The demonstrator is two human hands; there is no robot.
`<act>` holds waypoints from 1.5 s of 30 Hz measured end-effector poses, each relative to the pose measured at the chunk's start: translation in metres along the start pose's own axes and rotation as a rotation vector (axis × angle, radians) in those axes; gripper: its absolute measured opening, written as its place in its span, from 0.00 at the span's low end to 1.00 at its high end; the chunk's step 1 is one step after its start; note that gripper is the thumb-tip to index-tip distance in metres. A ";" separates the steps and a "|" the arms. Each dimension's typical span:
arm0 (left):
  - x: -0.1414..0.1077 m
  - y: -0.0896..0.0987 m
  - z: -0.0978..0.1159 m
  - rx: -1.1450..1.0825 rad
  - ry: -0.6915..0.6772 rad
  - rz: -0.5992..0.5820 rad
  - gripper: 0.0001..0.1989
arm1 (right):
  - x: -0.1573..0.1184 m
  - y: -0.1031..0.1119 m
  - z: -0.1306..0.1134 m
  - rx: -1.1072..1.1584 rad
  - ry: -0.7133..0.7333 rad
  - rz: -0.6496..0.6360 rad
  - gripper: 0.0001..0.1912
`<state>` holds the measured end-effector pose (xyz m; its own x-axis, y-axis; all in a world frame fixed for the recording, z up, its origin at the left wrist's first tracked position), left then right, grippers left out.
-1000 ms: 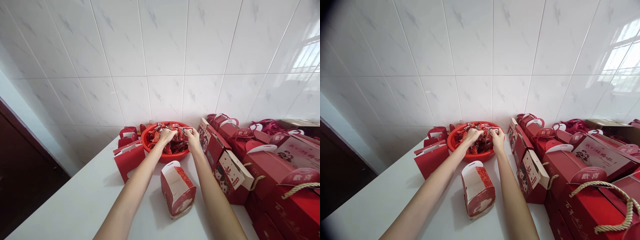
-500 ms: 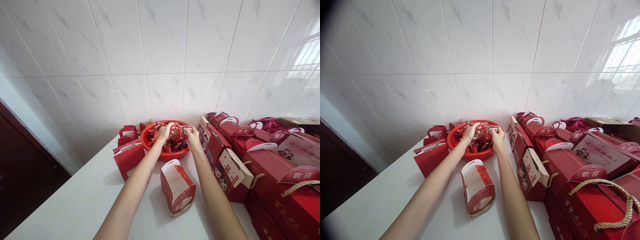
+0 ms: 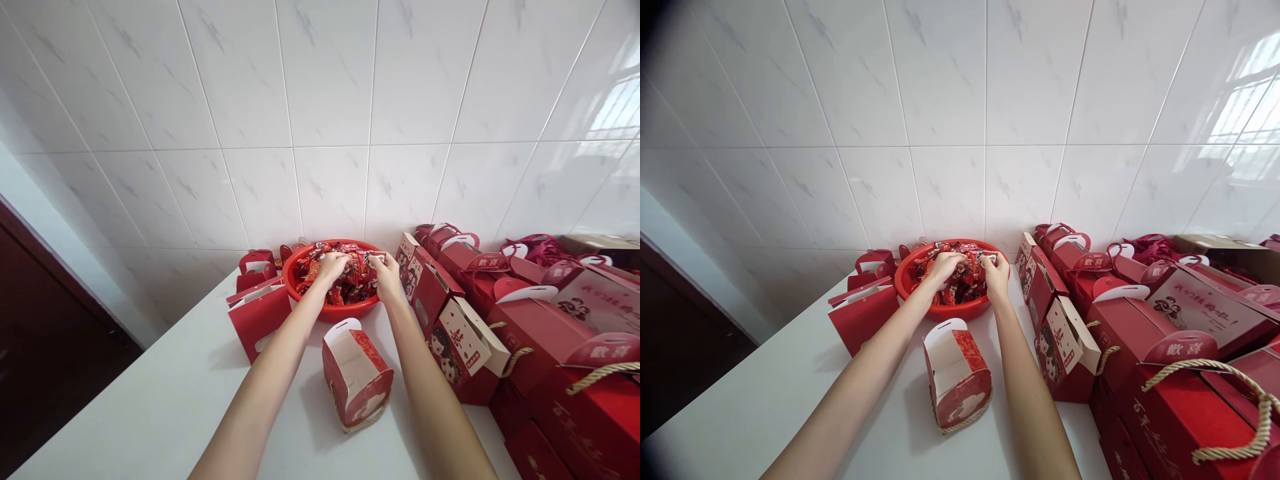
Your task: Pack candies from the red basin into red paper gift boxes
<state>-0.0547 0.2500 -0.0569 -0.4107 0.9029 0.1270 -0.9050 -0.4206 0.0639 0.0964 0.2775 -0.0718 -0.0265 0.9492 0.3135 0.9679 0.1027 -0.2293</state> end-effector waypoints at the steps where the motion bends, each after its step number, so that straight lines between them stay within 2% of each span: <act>1: 0.001 0.000 -0.002 0.033 -0.009 -0.008 0.11 | 0.000 0.000 0.000 0.002 0.002 -0.002 0.12; 4: 0.004 0.001 -0.006 0.156 -0.063 -0.005 0.20 | 0.000 0.000 0.000 0.011 0.012 0.001 0.12; 6: 0.006 0.004 -0.006 0.250 -0.103 0.023 0.22 | 0.001 0.000 0.001 0.007 0.015 0.001 0.12; 11: 0.004 0.009 -0.009 0.417 -0.052 0.076 0.23 | 0.001 0.000 0.001 0.011 0.014 0.006 0.12; 17: -0.003 0.009 -0.002 0.488 -0.046 0.085 0.16 | 0.000 0.000 0.000 0.011 0.015 -0.003 0.11; 20: -0.005 0.009 0.002 0.426 -0.060 0.094 0.11 | 0.000 0.000 -0.001 0.000 0.006 0.010 0.12; 24: -0.004 0.005 0.007 0.176 -0.162 0.041 0.02 | -0.001 0.000 -0.002 0.021 0.007 0.000 0.12; 28: -0.003 0.003 0.010 -0.106 -0.232 -0.014 0.05 | -0.002 0.000 -0.004 0.022 0.007 -0.019 0.12; 32: -0.005 0.000 0.012 -0.294 -0.217 -0.080 0.10 | -0.003 -0.002 -0.005 0.039 -0.010 -0.048 0.14; 36: -0.007 0.000 0.012 -0.371 -0.165 -0.096 0.12 | -0.003 -0.002 -0.006 0.067 -0.034 -0.061 0.15; 41: -0.007 0.000 0.011 -0.380 -0.125 -0.102 0.11 | -0.004 -0.003 -0.008 0.107 -0.035 -0.109 0.16; 45: -0.009 -0.004 0.012 -0.398 -0.081 -0.117 0.13 | -0.005 -0.003 -0.010 0.123 -0.041 -0.119 0.16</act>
<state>-0.0462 0.2422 -0.0466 -0.3066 0.9261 0.2198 -0.9238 -0.2339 -0.3030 0.0963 0.2698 -0.0629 -0.1515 0.9392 0.3083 0.9197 0.2483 -0.3042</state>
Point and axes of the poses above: each hand's wrist, its own x-axis towards the middle knuckle, its own y-axis out of the back of the hand, z = x × y, the point moved 5 cm from there along x, towards the middle knuckle, and after that the axes turned 11 degrees about -x, right-handed, at the moved point
